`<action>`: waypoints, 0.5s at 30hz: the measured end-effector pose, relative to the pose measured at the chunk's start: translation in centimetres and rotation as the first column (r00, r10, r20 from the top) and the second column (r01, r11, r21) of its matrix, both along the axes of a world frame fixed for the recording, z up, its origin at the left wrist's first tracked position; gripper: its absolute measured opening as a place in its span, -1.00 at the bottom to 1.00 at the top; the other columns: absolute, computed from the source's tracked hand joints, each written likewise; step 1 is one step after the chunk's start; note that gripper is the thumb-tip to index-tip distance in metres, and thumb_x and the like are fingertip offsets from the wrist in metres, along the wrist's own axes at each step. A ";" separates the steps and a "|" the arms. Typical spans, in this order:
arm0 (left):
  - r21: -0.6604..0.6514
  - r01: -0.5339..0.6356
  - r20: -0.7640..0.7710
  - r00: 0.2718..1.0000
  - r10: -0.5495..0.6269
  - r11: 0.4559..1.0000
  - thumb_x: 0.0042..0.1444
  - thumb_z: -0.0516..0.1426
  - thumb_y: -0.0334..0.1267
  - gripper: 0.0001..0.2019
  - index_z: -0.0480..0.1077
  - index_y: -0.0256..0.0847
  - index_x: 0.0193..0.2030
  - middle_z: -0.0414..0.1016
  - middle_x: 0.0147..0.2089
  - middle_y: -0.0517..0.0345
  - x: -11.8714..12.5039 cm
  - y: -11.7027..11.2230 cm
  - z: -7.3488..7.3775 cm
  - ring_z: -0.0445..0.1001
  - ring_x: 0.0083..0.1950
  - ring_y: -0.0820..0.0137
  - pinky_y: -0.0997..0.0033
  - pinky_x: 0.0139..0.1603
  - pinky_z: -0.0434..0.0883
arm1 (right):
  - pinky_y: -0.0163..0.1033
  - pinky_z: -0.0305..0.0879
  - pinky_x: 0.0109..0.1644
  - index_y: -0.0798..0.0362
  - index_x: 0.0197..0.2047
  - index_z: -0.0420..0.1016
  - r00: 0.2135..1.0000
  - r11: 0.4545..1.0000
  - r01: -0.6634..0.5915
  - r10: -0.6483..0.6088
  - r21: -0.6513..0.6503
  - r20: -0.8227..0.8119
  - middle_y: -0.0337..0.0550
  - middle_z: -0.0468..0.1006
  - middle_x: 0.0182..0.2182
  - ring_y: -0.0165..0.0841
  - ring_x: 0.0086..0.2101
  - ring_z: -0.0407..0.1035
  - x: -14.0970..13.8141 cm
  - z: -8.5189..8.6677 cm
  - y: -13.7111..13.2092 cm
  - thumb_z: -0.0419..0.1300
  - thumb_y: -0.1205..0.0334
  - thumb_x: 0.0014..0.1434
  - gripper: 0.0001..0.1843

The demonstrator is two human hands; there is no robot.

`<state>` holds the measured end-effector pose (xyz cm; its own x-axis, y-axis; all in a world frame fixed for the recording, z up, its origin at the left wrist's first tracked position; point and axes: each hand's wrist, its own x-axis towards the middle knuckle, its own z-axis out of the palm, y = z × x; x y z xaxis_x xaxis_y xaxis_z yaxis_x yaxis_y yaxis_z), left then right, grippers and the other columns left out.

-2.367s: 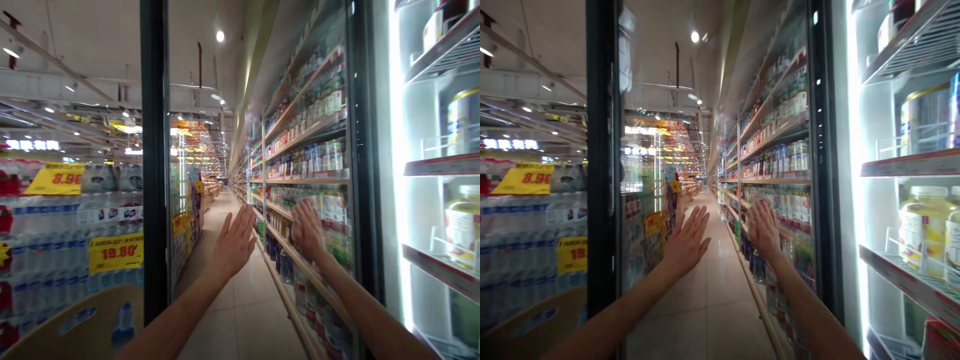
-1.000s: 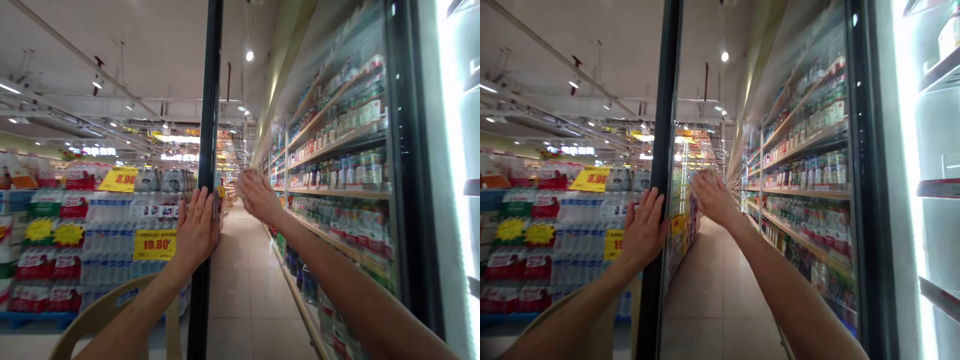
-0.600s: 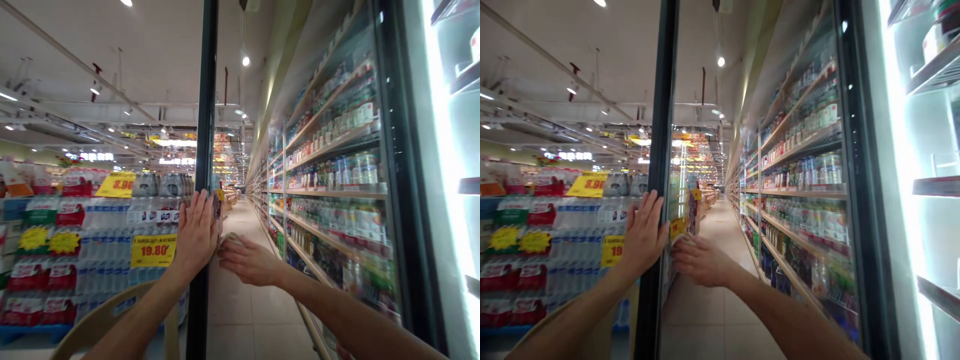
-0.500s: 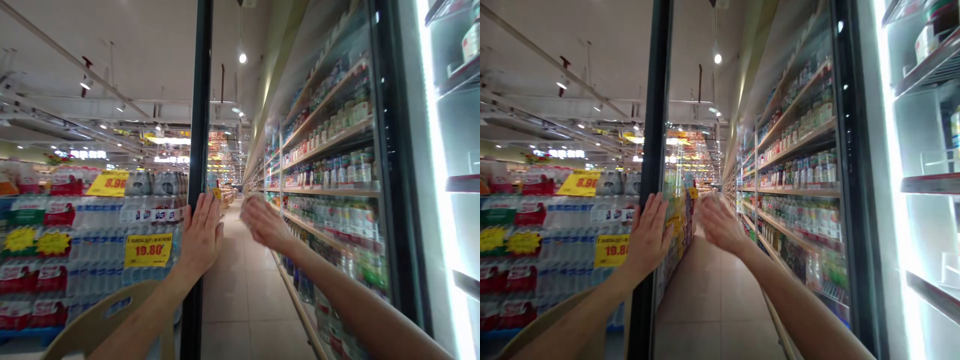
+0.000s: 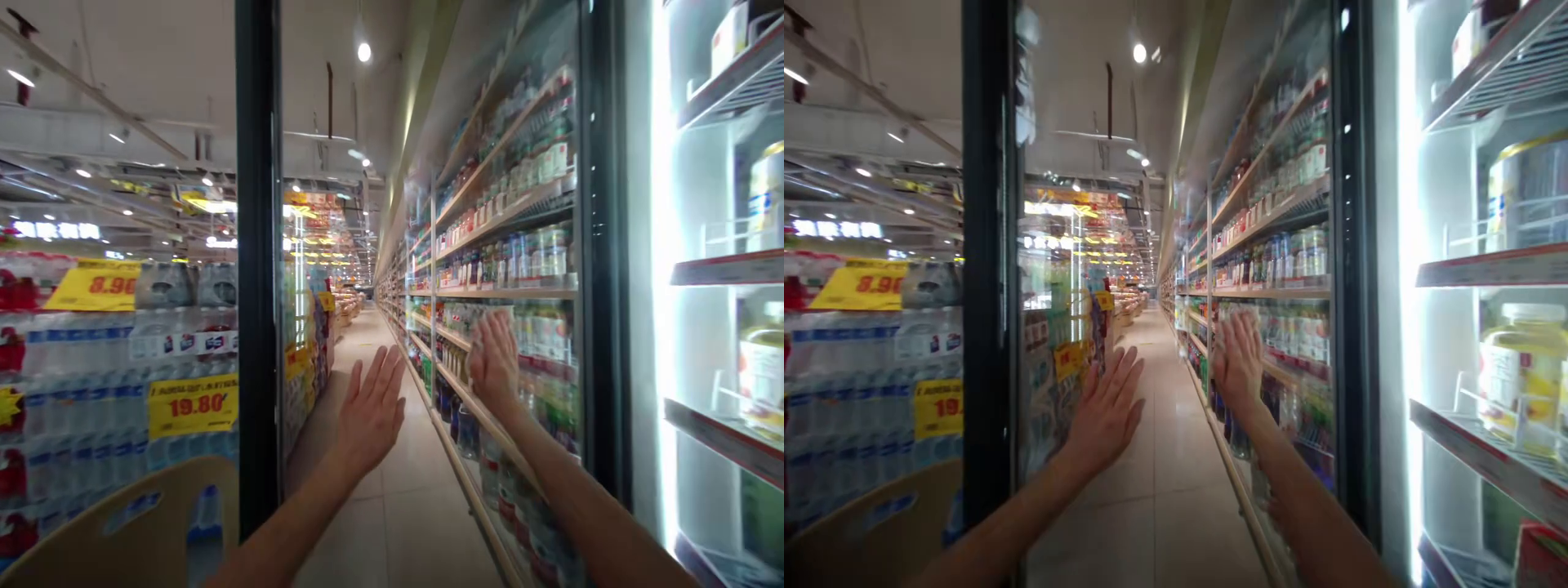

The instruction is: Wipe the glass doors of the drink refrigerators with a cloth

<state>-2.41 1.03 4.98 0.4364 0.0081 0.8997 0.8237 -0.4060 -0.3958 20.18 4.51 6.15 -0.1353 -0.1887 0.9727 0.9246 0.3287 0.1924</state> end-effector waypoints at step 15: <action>-0.109 -0.058 0.023 0.998 0.061 0.992 0.20 -0.03 -0.25 -0.40 -0.11 -0.32 0.35 0.15 0.30 -0.07 1.4 0.1 -2.4 -0.04 0.38 0.28 0.10 0.37 -0.26 | 0.21 0.01 0.25 0.06 0.33 -0.06 0.976 0.990 -0.004 -0.027 -0.142 -0.214 0.06 0.13 0.26 -0.13 0.28 -0.08 1.3 -6.3 -0.5 -0.08 0.31 0.21 -0.38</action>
